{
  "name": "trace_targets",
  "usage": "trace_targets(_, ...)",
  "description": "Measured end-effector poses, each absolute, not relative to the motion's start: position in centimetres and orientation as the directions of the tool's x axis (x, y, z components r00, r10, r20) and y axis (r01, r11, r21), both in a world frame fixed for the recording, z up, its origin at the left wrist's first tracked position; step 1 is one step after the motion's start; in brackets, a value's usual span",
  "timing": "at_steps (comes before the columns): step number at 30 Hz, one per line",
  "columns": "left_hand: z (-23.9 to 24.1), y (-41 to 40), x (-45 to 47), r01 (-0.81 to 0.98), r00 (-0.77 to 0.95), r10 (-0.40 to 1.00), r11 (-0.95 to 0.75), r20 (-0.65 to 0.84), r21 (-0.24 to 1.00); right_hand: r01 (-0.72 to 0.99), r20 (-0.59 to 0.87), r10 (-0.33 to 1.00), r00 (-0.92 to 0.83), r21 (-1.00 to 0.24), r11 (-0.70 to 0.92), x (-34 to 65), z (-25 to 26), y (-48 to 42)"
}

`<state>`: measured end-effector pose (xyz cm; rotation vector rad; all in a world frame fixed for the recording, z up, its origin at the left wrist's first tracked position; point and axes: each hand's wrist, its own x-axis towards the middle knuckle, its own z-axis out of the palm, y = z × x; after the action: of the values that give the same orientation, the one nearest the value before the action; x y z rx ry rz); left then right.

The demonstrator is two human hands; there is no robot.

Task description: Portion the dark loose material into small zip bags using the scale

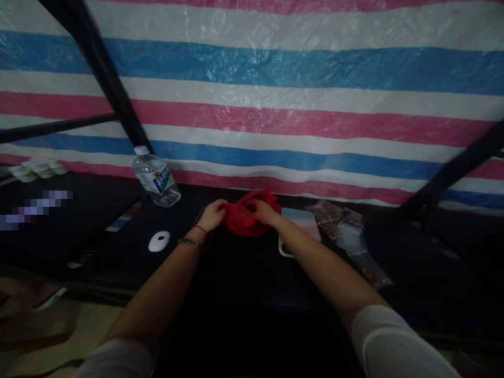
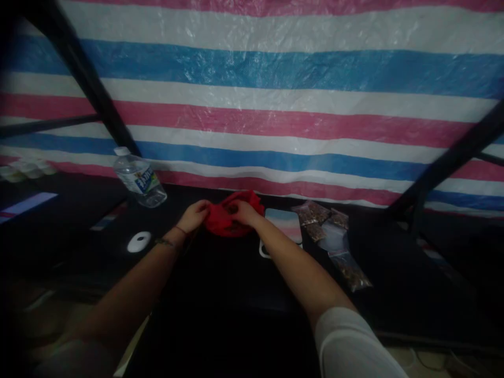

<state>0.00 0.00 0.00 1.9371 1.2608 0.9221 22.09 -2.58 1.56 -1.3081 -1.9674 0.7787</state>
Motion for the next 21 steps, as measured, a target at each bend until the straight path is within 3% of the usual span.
trace_targets(4, 0.4, -0.2, -0.6, 0.531, 0.338, 0.91, -0.396, 0.241, 0.749, 0.647, 0.127, 0.967, -0.221, -0.722, 0.243, 23.4, 2.6, -3.5)
trace_targets(10, 1.7, -1.7, -0.3, 0.419, 0.577, 0.788, -0.509, 0.212, 0.752, 0.654, 0.14, 0.956, -0.259, -0.703, 0.28, 24.4, 2.6, -3.8)
trace_targets(13, 2.0, -1.7, -0.3, 0.44, 0.641, 0.733, -0.594, 0.228, 0.673, 0.696, 0.127, 0.951, -0.283, -0.655, 0.295, 24.5, 2.8, -4.0)
trace_targets(17, 2.8, -1.5, -1.3, 0.468, 0.715, 0.658, -0.702, 0.237, 0.537, 0.78, 0.101, 0.947, -0.305, -0.544, 0.309, 24.7, 3.7, -4.4)
trace_targets(21, 3.5, -2.2, -1.7, 0.462, 0.762, 0.63, -0.691, 0.149, 0.556, 0.867, 0.109, 0.935, -0.337, -0.351, 0.354, 24.7, 4.3, -5.0)
